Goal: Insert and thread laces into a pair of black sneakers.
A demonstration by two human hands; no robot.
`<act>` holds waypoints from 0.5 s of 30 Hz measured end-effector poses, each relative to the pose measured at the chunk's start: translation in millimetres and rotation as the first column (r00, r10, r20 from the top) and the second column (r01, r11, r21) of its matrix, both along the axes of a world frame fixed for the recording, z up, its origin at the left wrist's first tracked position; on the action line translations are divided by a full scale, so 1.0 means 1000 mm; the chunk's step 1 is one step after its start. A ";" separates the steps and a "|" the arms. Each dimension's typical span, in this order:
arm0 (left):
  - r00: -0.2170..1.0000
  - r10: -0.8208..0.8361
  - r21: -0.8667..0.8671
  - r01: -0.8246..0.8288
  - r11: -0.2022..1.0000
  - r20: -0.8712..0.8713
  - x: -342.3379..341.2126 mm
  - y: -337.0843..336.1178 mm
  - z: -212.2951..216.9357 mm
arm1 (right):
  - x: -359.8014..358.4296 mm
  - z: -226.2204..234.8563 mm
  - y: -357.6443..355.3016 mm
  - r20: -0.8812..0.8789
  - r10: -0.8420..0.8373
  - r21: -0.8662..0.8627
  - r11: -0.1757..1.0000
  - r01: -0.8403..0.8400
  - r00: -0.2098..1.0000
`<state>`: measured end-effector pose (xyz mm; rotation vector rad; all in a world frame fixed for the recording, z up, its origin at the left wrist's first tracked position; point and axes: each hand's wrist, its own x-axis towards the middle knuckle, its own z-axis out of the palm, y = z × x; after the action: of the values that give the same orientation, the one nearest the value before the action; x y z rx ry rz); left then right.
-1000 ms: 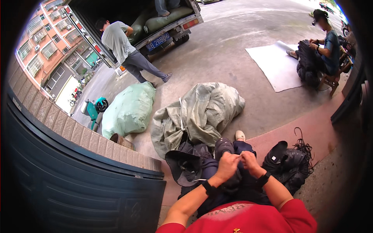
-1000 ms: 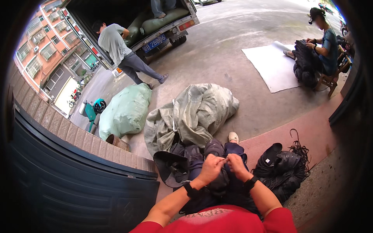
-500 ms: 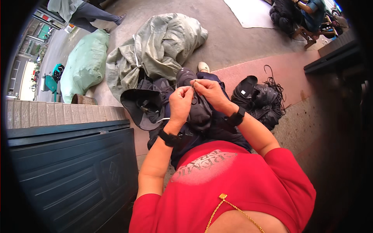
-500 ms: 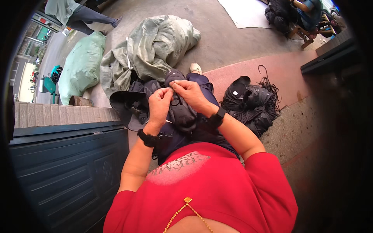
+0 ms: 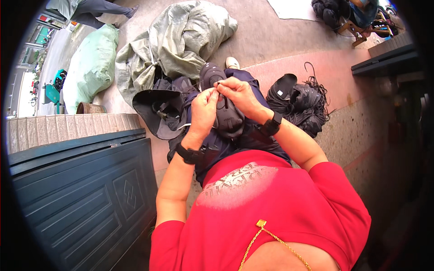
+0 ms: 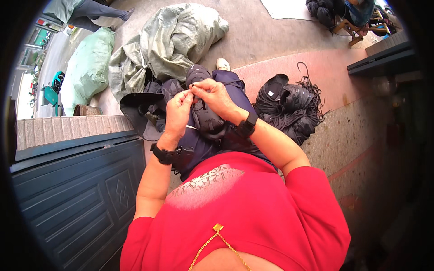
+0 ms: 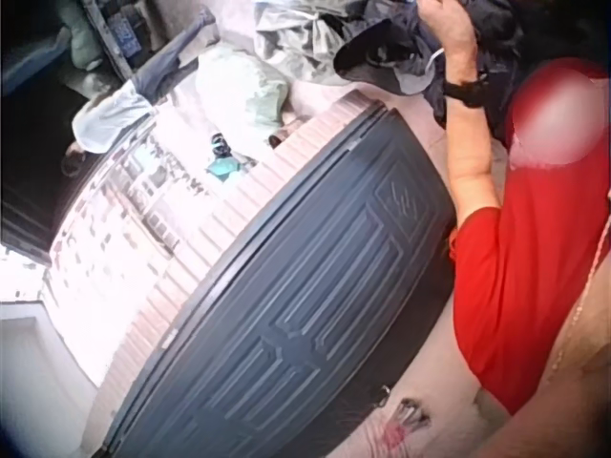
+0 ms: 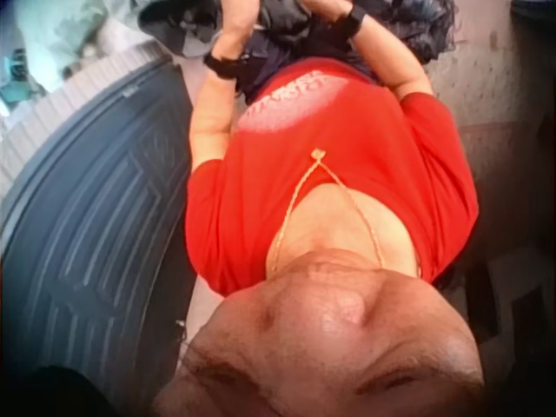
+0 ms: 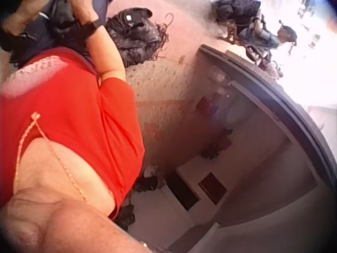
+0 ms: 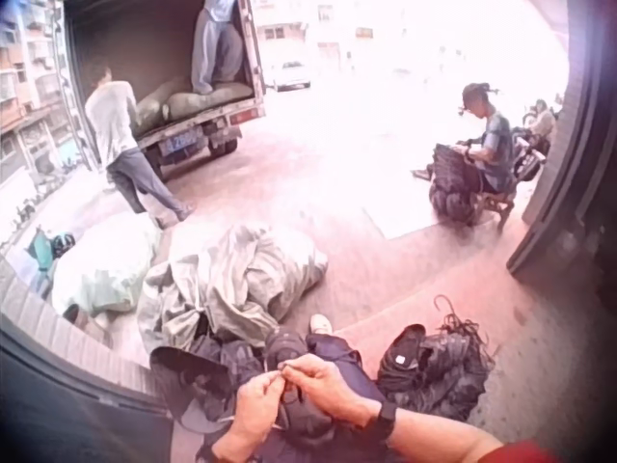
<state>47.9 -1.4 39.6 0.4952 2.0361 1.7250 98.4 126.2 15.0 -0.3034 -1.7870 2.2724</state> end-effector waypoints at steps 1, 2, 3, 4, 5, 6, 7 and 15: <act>0.990 -0.024 -0.003 0.023 1.000 -0.136 -0.006 -0.002 -0.005 | -0.002 -0.001 -0.001 -0.062 -0.065 0.050 0.996 0.069 0.996; 0.984 -0.041 -0.063 0.030 0.998 -0.176 -0.019 -0.005 -0.009 | 0.000 -0.002 0.001 -0.034 -0.067 0.004 0.998 0.067 0.997; 0.975 -0.057 -0.124 0.030 0.992 -0.216 -0.036 -0.010 -0.014 | 0.001 0.005 0.002 -0.007 -0.063 -0.043 0.997 0.062 0.998; 0.945 -0.107 -0.275 0.019 0.961 -0.309 -0.054 -0.017 -0.027 | 0.004 0.014 0.005 -0.043 0.009 -0.049 0.999 -0.011 0.999; 0.905 -0.169 -0.419 -0.011 0.908 -0.390 -0.069 -0.024 -0.040 | 0.005 0.018 0.007 -0.043 0.015 -0.053 0.998 -0.017 0.999; 0.868 -0.317 -0.523 0.079 0.849 -0.383 -0.077 -0.022 -0.041 | 0.005 0.022 0.013 -0.065 0.066 -0.109 0.991 -0.073 0.996; 0.866 -0.321 -0.522 0.084 0.849 -0.382 -0.079 -0.018 -0.044 | 0.005 0.026 0.016 -0.090 0.116 -0.162 0.978 -0.129 0.989; 0.794 -0.608 -0.690 0.440 0.575 -0.001 -0.091 0.006 -0.051 | 0.006 0.058 0.033 -0.049 0.075 -0.028 0.997 -0.076 0.996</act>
<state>-43.4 4.7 -11.0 0.9728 2.1670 0.5291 104.0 159.5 73.5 -0.1883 -1.7708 2.3390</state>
